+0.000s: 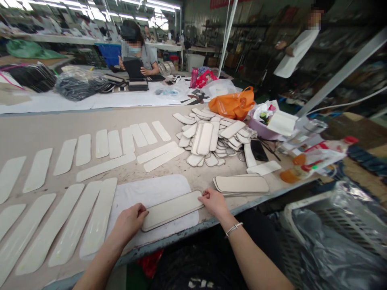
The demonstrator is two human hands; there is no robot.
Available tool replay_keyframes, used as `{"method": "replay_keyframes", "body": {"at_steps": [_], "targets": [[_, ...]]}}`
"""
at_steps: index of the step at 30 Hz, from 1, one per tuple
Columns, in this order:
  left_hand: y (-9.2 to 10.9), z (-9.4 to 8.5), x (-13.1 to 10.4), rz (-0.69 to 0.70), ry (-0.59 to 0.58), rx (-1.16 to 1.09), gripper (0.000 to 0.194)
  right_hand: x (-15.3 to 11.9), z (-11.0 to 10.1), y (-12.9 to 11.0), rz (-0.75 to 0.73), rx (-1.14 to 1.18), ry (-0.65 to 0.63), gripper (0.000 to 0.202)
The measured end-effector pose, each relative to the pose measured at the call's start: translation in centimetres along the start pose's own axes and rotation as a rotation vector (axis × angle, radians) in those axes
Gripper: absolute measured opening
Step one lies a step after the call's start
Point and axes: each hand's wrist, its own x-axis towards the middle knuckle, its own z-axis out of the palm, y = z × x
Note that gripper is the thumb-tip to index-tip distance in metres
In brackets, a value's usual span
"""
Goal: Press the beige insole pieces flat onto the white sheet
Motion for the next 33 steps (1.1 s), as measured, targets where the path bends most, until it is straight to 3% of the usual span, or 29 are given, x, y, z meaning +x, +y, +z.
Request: {"method": "replay_keyframes", "body": {"at_steps": [9, 17, 24, 28, 33], "targets": [[0.0, 0.3, -0.1, -0.011, 0.036, -0.05, 0.012, 0.0, -0.3, -0.2, -0.012, -0.009, -0.012, 0.012], [-0.1, 0.8, -0.9, -0.05, 0.144, -0.159, 0.01, -0.1, -0.2, -0.1, -0.028, -0.042, -0.022, 0.014], [-1.4, 1.6, -1.2, -0.036, 0.217, -0.235, 0.01, -0.1, -0.3, -0.1, -0.041, -0.063, -0.042, 0.014], [-1.8, 1.6, -2.0, -0.033, 0.208, -0.347, 0.018, -0.1, -0.4, -0.3, -0.031, -0.096, -0.048, 0.015], [-1.6, 1.9, -2.9, -0.001, 0.242, -0.31, 0.02, -0.1, -0.4, -0.3, -0.034, -0.089, -0.053, 0.015]]}}
